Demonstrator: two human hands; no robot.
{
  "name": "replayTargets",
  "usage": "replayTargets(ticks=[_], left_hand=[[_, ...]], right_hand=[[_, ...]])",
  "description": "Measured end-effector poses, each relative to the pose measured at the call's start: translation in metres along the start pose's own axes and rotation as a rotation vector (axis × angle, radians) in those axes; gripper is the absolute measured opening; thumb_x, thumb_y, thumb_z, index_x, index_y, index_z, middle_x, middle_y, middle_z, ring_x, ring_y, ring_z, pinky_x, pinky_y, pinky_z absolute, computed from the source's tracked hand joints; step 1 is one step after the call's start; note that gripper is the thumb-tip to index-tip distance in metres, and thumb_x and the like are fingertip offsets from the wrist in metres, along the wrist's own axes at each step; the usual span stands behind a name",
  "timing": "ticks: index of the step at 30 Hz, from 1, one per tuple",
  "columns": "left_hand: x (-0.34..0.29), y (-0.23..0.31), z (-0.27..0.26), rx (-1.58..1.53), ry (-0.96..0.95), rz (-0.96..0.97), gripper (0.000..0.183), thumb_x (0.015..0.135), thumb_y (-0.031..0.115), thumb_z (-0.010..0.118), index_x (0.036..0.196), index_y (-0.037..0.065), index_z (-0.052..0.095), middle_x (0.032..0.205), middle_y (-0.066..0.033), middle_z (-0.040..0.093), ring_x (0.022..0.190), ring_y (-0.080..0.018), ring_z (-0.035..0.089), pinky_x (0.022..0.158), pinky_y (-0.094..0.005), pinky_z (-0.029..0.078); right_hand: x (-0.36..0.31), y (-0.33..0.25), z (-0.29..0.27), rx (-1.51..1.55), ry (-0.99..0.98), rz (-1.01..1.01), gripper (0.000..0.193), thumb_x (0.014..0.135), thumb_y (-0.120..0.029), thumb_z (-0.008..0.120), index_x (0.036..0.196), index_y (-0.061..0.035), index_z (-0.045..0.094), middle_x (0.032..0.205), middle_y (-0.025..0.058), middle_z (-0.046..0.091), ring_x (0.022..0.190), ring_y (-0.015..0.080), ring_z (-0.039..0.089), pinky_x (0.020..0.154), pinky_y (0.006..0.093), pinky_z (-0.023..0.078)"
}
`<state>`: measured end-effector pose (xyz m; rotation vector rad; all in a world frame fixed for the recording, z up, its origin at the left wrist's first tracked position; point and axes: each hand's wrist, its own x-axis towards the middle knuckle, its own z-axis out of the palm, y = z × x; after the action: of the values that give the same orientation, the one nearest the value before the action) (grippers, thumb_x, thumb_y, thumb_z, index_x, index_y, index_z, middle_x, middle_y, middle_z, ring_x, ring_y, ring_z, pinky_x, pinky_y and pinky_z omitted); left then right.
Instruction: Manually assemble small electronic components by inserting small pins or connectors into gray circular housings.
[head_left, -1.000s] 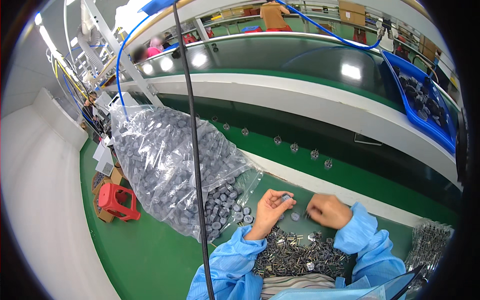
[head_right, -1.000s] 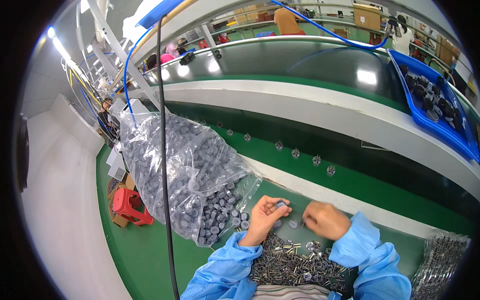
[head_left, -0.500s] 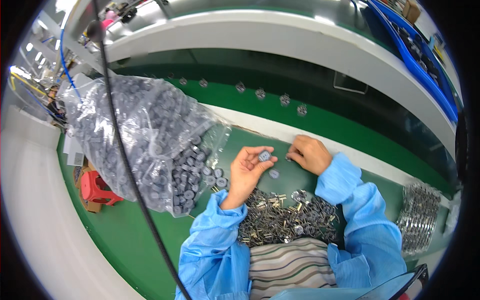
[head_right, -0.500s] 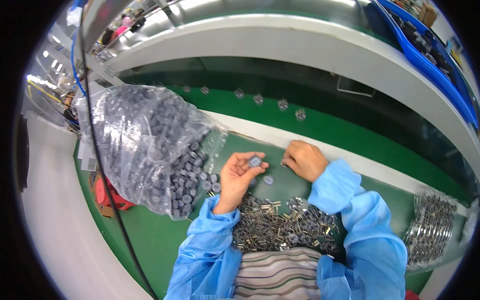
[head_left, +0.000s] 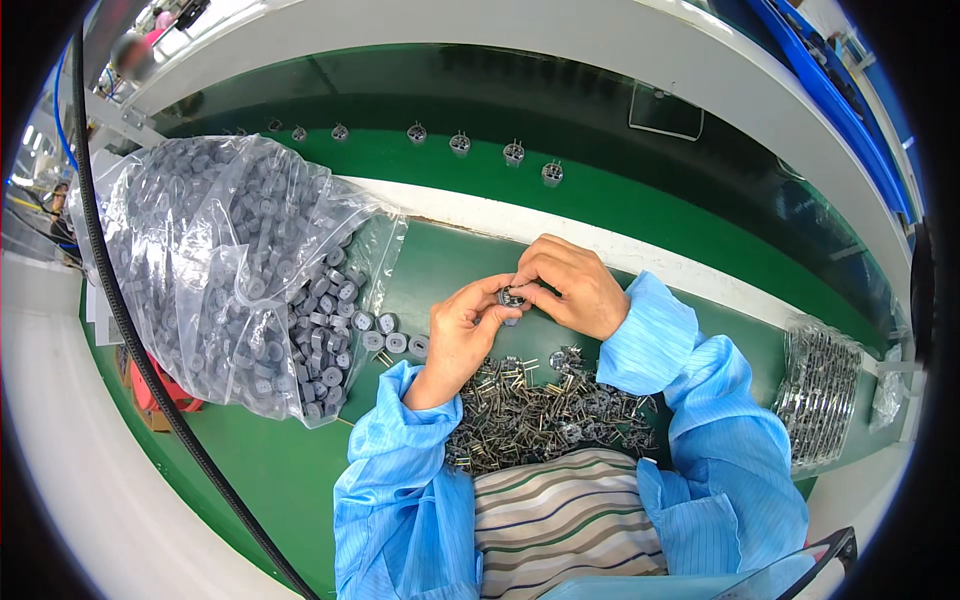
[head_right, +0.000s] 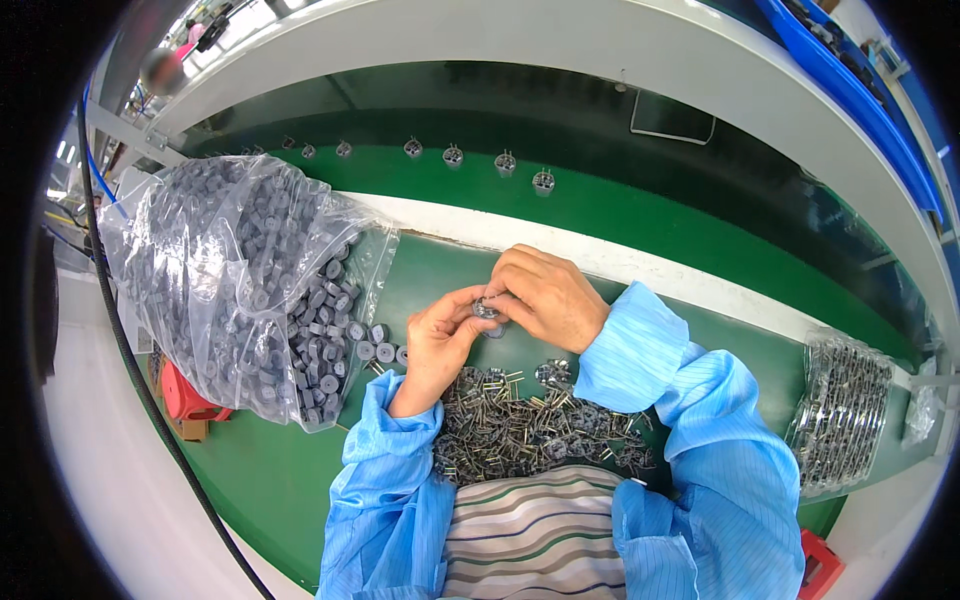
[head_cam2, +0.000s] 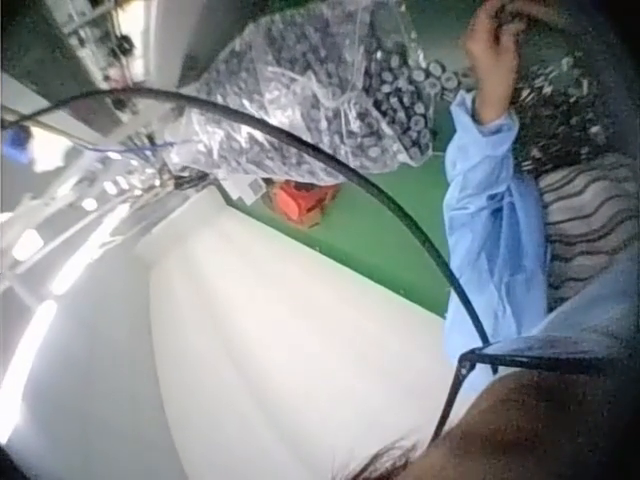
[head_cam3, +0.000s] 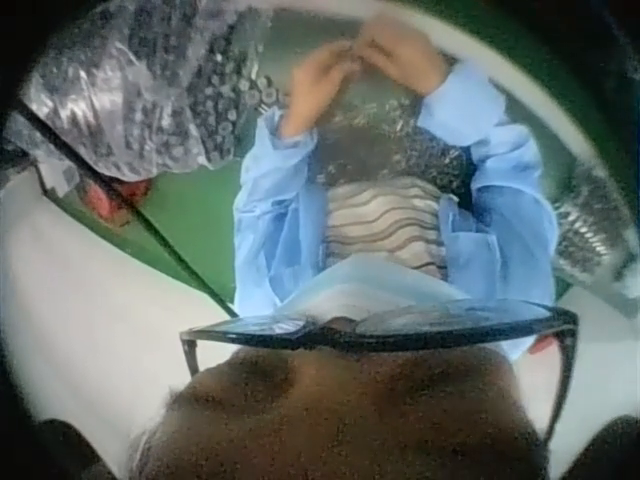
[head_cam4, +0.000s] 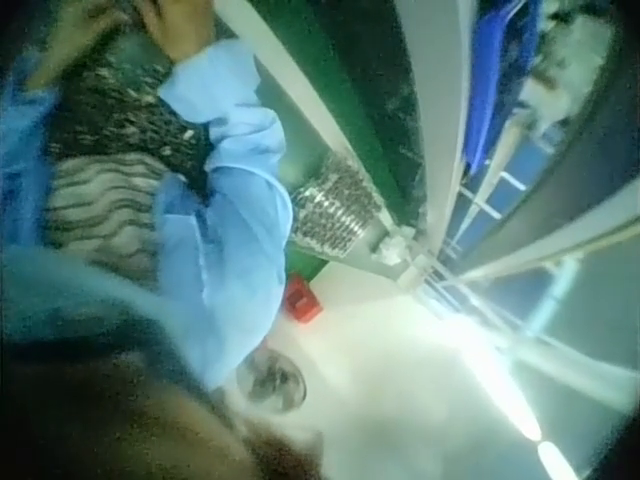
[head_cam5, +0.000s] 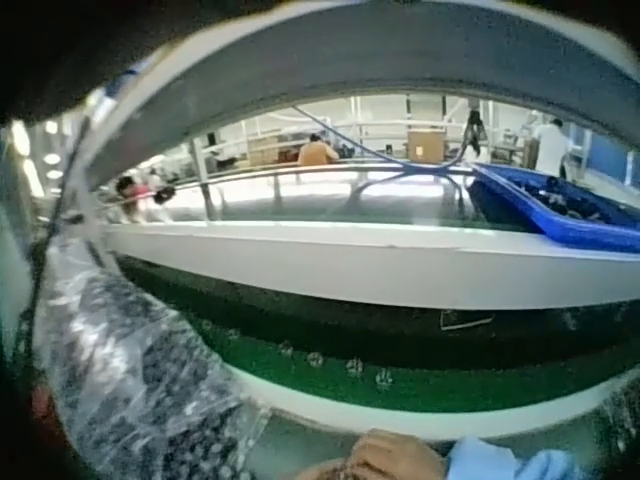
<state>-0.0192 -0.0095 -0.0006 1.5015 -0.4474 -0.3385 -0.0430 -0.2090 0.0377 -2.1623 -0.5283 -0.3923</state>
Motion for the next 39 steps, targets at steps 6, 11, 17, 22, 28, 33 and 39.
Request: replayTargets(ticks=[6,11,17,22,28,33,39], left_hand=[[-0.004,-0.003,-0.002,-0.040,-0.010,0.015,0.032,0.090,-0.009,0.067,0.122,-0.005,0.067,0.095,-0.0114,0.077,0.089,-0.0165,0.075,0.078,-0.0274,0.060],[0.001,0.015,0.001,0.203,-0.001,0.182,0.035,0.084,-0.004,0.074,0.118,0.001,0.069,0.111,-0.0164,0.071,0.092,-0.0197,0.072,0.077,-0.0295,0.057],[0.009,0.027,-0.012,0.516,0.022,0.255,0.050,0.072,0.012,0.087,0.118,0.008,0.067,0.122,-0.0115,0.055,0.108,-0.0302,0.055,0.092,-0.0415,0.045],[0.007,0.035,-0.022,0.742,-0.274,0.215,0.049,0.071,0.013,0.086,0.116,0.011,0.067,0.118,-0.0080,0.058,0.115,-0.0294,0.052,0.097,-0.0418,0.035],[0.005,0.020,-0.024,0.846,-0.268,0.228,0.042,0.071,0.012,0.085,0.110,0.012,0.070,0.111,-0.0030,0.061,0.113,-0.0254,0.054,0.092,-0.0416,0.034],[0.006,0.026,-0.016,0.823,-0.182,0.246,0.036,0.071,0.012,0.085,0.104,0.011,0.071,0.107,-0.0016,0.062,0.110,-0.0245,0.056,0.091,-0.0415,0.034],[0.008,0.021,-0.017,0.836,-0.165,0.294,0.038,0.072,0.012,0.085,0.106,0.010,0.068,0.111,-0.0031,0.065,0.111,-0.0249,0.058,0.094,-0.0414,0.035]], right_hand=[[-0.003,-0.001,0.005,-0.001,-0.033,0.013,0.017,0.085,-0.004,0.075,0.095,-0.0024,0.061,0.088,0.0086,0.059,0.082,0.0264,0.064,0.066,0.0363,0.052],[-0.013,0.004,0.016,0.420,-0.026,0.382,0.024,0.090,0.000,0.072,0.108,-0.0019,0.057,0.090,0.0061,0.063,0.084,0.0173,0.068,0.067,0.0317,0.053],[0.007,0.042,-0.027,0.035,0.111,0.322,0.013,0.090,0.004,0.070,0.103,0.0011,0.066,0.093,0.0088,0.069,0.088,0.0153,0.071,0.077,0.0280,0.057],[-0.012,0.133,-0.071,-0.408,0.349,0.502,0.012,0.084,-0.008,0.077,0.093,-0.0015,0.073,0.092,0.0132,0.069,0.088,0.0287,0.067,0.078,0.0367,0.055],[0.005,0.084,-0.066,-0.559,0.162,0.152,0.015,0.079,-0.011,0.077,0.092,-0.0058,0.070,0.094,0.0118,0.064,0.094,0.0347,0.061,0.083,0.0434,0.049],[-0.005,0.022,-0.049,0.145,-0.940,0.139,0.030,0.080,-0.016,0.081,0.105,-0.0066,0.068,0.099,0.0101,0.064,0.098,0.0286,0.066,0.085,0.0420,0.053],[-0.010,0.011,-0.025,0.075,-0.967,0.010,0.016,0.084,-0.019,0.077,0.093,-0.0058,0.073,0.094,0.0078,0.065,0.100,0.0294,0.064,0.086,0.0424,0.052]])
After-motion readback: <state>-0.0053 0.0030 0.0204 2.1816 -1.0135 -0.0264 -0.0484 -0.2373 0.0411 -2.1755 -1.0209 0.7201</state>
